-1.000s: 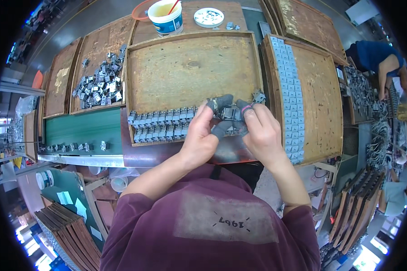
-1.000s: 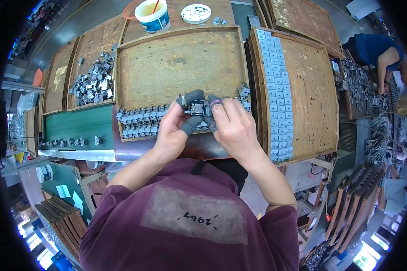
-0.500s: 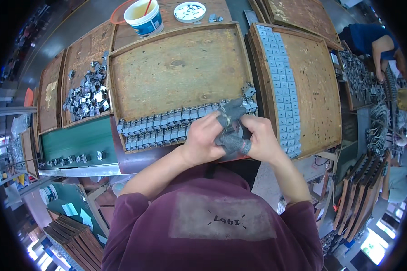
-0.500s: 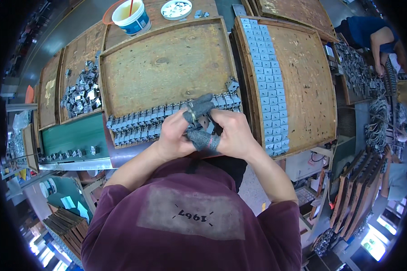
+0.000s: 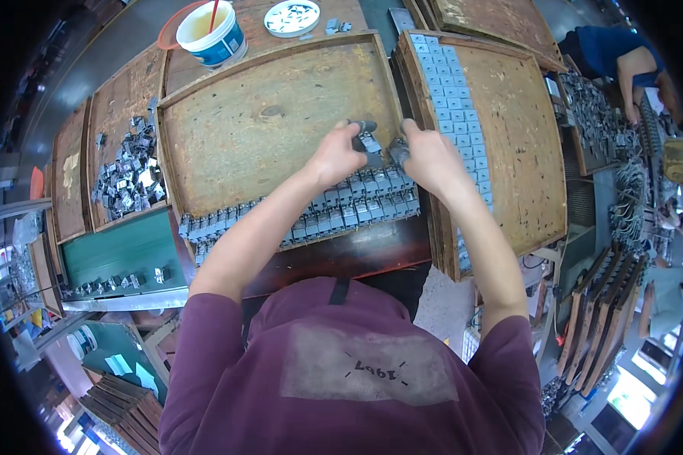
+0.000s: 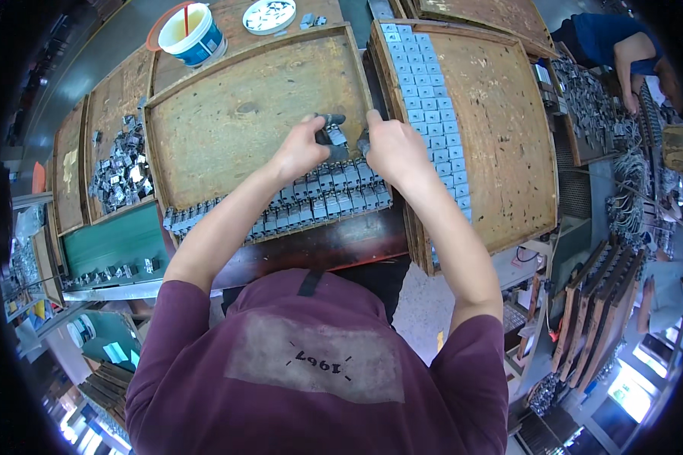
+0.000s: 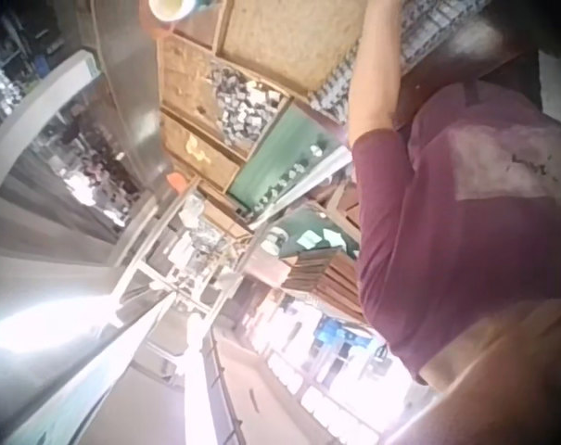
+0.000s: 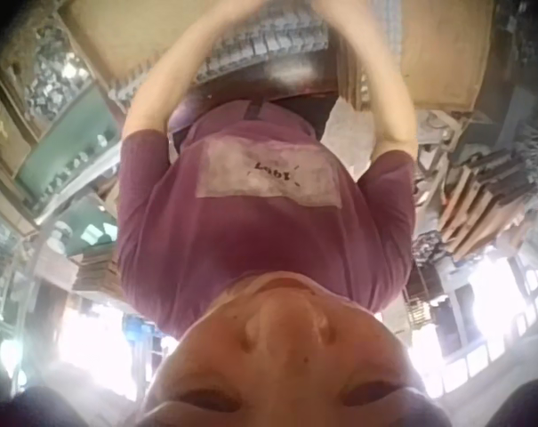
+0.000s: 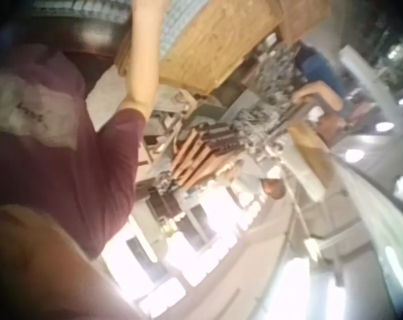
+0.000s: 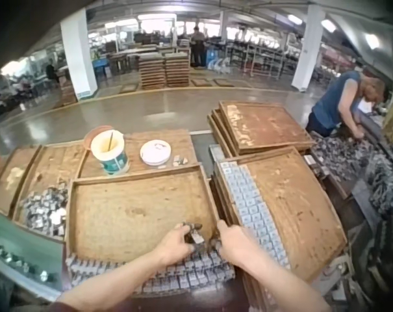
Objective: Assembling small mechanical housing components and placing them into a tray at a manual assembly station.
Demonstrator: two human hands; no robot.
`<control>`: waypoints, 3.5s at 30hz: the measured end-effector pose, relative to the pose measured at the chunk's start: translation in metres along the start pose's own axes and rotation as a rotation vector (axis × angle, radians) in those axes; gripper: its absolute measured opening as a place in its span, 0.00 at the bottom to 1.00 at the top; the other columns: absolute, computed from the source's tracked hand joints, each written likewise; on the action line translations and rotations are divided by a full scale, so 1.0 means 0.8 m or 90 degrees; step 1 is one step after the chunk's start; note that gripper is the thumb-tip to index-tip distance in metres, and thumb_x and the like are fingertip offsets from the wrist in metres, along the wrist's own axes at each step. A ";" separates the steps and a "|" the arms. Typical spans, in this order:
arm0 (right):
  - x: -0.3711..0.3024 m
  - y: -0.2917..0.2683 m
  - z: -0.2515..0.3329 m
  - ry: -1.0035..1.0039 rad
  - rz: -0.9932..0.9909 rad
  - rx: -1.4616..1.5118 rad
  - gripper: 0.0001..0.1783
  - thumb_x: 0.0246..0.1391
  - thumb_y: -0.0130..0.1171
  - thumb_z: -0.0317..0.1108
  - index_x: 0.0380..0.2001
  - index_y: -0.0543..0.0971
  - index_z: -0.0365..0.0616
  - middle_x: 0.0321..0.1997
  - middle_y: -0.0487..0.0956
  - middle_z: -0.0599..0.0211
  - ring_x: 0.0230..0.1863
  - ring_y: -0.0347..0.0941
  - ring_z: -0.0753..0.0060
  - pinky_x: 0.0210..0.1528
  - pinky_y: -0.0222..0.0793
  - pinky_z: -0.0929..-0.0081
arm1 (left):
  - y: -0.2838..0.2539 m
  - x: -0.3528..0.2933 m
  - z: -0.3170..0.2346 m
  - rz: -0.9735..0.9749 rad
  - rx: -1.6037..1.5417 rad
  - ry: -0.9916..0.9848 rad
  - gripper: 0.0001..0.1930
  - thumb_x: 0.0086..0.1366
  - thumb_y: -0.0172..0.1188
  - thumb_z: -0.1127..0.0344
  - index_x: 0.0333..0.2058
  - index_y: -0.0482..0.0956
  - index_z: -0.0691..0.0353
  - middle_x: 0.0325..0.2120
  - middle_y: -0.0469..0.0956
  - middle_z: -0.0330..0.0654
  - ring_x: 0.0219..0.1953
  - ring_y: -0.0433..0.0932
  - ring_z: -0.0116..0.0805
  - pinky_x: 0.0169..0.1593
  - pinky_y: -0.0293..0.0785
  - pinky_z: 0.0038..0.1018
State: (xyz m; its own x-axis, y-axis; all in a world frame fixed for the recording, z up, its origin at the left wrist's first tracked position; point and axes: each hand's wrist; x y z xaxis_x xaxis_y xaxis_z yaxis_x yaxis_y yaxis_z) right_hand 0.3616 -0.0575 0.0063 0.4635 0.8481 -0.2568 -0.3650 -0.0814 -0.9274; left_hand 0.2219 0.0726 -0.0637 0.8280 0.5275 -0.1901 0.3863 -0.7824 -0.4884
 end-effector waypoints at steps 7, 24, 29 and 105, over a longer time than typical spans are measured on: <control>0.023 0.024 -0.016 -0.024 -0.007 0.067 0.15 0.42 0.57 0.22 0.38 0.75 0.35 0.36 0.80 0.40 0.43 0.76 0.35 0.46 0.72 0.48 | 0.022 0.022 0.002 0.093 -0.008 -0.052 0.22 0.49 0.61 0.72 0.46 0.78 0.68 0.44 0.76 0.55 0.48 0.76 0.48 0.52 0.72 0.35; 0.041 -0.091 -0.062 0.080 -0.104 0.277 0.16 0.55 0.63 0.42 0.38 0.84 0.40 0.30 0.83 0.56 0.34 0.80 0.65 0.36 0.72 0.68 | 0.034 0.039 0.004 0.160 0.001 -0.059 0.24 0.50 0.64 0.66 0.47 0.78 0.66 0.49 0.71 0.60 0.53 0.72 0.58 0.58 0.70 0.40; 0.153 -0.069 -0.207 0.145 -0.379 0.232 0.21 0.55 0.63 0.48 0.41 0.84 0.41 0.33 0.84 0.53 0.36 0.81 0.61 0.41 0.72 0.66 | 0.033 0.025 -0.011 0.157 -0.049 -0.047 0.29 0.51 0.67 0.68 0.53 0.72 0.64 0.49 0.72 0.57 0.53 0.73 0.53 0.58 0.70 0.37; -0.118 0.002 0.059 -0.224 0.075 0.469 0.23 0.47 0.70 0.43 0.39 0.77 0.34 0.31 0.79 0.60 0.34 0.74 0.78 0.37 0.71 0.73 | -0.012 -0.175 -0.050 -0.223 -0.009 0.378 0.36 0.46 0.72 0.63 0.55 0.74 0.68 0.44 0.80 0.53 0.40 0.82 0.50 0.43 0.79 0.36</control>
State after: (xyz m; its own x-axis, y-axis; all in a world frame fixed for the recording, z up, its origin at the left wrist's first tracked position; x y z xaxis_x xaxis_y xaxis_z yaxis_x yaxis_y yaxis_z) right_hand 0.2790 -0.1132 0.0421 0.1533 0.9798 -0.1283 -0.8882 0.0796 -0.4526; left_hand 0.1182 -0.0072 0.0013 0.7341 0.4828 0.4776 0.6738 -0.6055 -0.4235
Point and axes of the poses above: each hand's wrist, its own x-axis towards the middle knuckle, its own y-axis out of the palm, z = x × y
